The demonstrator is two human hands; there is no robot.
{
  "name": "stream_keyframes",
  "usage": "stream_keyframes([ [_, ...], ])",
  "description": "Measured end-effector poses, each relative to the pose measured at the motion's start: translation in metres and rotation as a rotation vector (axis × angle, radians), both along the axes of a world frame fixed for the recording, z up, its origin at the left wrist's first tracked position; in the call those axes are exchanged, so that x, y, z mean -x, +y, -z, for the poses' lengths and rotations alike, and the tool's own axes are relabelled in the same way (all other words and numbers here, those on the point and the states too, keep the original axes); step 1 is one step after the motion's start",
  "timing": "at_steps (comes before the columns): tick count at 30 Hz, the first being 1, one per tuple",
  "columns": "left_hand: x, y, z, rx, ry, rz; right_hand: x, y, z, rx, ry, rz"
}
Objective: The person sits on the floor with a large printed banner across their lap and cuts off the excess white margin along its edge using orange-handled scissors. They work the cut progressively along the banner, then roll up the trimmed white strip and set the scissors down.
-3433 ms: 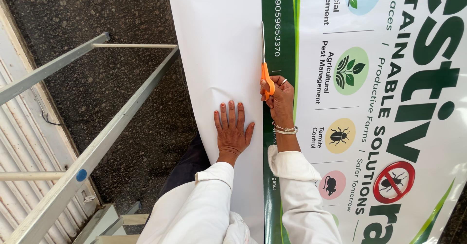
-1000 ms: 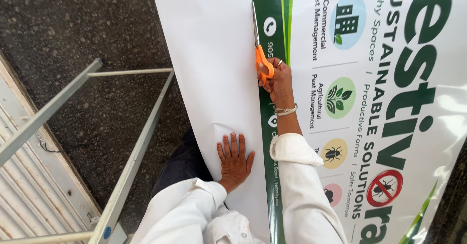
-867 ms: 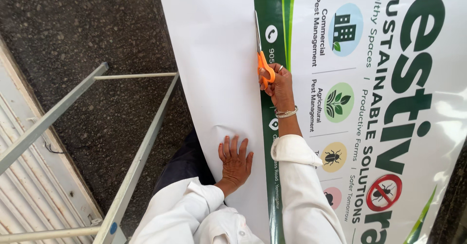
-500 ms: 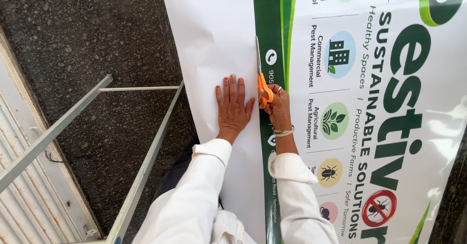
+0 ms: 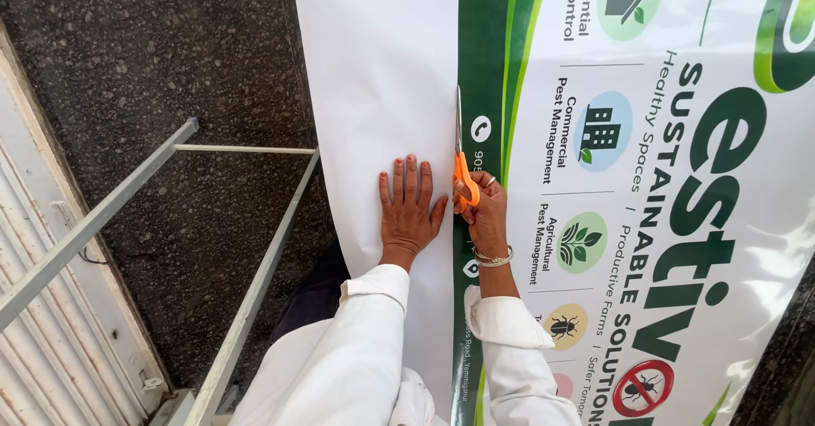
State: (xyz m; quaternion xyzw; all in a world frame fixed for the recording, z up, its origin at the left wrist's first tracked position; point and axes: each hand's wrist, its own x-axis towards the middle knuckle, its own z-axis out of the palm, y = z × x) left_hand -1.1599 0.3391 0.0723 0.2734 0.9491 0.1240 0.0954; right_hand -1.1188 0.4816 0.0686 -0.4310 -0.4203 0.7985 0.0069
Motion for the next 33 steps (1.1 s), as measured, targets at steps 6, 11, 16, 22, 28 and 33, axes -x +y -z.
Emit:
stream_keyframes([
  [6,-0.006,-0.001,0.010,0.018,-0.007,0.002,0.004,0.002,0.001,0.008,0.033,0.006],
  [11,-0.003,0.001,0.005,-0.009,0.013,-0.012,0.011,0.002,-0.006,-0.018,0.010,-0.011],
  [16,0.002,0.002,-0.002,-0.012,0.035,-0.008,0.015,0.001,-0.011,-0.015,0.006,-0.001],
  [22,0.001,0.004,-0.002,-0.033,0.098,-0.004,0.019,0.006,-0.010,-0.009,-0.010,-0.019],
  [28,-0.002,0.005,0.004,-0.032,0.105,0.005,0.021,0.011,-0.008,-0.004,-0.023,-0.014],
  [33,-0.004,0.004,0.007,-0.031,0.097,-0.004,0.020,0.010,-0.008,-0.025,-0.041,-0.013],
])
